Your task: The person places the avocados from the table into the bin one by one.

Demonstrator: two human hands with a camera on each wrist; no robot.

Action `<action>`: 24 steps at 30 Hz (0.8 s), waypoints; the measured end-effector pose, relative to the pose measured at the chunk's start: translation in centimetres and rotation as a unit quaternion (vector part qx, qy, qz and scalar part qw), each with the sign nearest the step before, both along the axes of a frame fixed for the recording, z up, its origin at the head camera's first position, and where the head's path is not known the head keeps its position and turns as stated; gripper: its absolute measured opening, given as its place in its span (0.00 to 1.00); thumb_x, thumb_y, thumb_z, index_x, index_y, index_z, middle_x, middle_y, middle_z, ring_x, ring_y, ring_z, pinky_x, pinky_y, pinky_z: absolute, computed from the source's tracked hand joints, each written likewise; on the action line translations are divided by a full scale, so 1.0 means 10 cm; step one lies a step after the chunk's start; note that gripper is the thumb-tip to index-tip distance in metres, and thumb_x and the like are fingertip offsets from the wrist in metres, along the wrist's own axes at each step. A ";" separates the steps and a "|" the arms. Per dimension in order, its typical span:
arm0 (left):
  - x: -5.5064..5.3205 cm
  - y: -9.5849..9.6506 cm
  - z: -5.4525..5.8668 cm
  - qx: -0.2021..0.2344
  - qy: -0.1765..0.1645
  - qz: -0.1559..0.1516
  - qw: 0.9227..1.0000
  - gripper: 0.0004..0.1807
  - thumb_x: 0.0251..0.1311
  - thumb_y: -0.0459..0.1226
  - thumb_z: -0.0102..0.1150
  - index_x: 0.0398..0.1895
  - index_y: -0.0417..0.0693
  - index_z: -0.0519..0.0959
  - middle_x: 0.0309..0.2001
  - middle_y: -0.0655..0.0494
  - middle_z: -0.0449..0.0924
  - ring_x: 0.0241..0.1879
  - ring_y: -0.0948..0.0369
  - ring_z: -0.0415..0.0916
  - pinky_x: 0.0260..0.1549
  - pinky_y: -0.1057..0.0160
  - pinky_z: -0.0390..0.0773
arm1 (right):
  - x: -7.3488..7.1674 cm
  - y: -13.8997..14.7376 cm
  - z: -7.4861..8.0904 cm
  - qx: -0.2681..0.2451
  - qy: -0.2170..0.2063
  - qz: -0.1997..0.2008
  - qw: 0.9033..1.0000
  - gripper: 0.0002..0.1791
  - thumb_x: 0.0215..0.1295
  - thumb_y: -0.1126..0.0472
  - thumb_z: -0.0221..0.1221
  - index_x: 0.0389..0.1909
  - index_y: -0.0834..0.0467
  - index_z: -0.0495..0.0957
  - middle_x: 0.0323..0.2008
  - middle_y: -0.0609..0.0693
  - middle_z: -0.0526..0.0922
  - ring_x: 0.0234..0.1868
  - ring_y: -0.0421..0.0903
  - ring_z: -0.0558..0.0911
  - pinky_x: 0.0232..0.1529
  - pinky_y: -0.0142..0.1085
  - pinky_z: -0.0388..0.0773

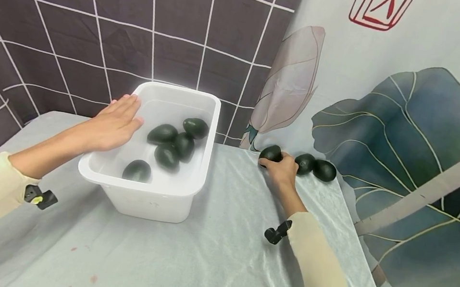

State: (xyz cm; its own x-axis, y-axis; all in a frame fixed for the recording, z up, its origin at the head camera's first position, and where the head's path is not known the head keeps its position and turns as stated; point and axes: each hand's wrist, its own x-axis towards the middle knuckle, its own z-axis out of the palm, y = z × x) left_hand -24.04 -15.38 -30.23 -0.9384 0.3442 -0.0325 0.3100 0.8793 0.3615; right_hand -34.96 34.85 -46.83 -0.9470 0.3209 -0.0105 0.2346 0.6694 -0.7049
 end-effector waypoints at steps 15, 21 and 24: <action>-0.01 0.00 -0.01 0.004 0.000 0.000 1.000 0.42 0.90 0.49 0.24 0.90 0.24 0.38 0.92 0.27 0.28 0.93 0.33 0.25 0.92 0.35 0.28 | 0.38 -0.20 0.34 -0.006 0.032 0.017 0.999 0.59 0.57 0.37 0.81 0.82 0.65 0.73 0.74 0.68 0.83 0.82 0.75 0.64 0.87 0.65 0.59; 0.00 0.00 -0.01 0.004 -0.001 0.002 1.000 0.42 0.90 0.49 0.25 0.90 0.25 0.38 0.92 0.28 0.27 0.93 0.33 0.25 0.92 0.35 0.28 | 0.58 -0.34 0.57 -0.018 0.045 0.031 0.998 0.53 0.63 0.44 0.78 0.83 0.65 0.71 0.76 0.69 0.81 0.84 0.73 0.64 0.89 0.63 0.55; 0.00 0.00 -0.01 0.003 -0.001 0.002 1.000 0.42 0.90 0.49 0.25 0.90 0.25 0.38 0.92 0.28 0.27 0.93 0.33 0.25 0.92 0.35 0.28 | 0.61 -0.36 0.63 -0.014 0.051 0.036 0.998 0.51 0.65 0.45 0.78 0.83 0.65 0.71 0.76 0.67 0.81 0.83 0.70 0.65 0.89 0.62 0.55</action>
State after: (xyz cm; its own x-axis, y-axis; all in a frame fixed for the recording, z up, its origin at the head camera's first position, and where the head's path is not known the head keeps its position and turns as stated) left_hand -24.05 -15.39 -30.34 -0.9396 0.3408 -0.0317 0.3060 0.8781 0.3678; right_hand -28.87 31.27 -40.54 -0.9644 0.2525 0.0789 0.1126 0.6618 -0.7412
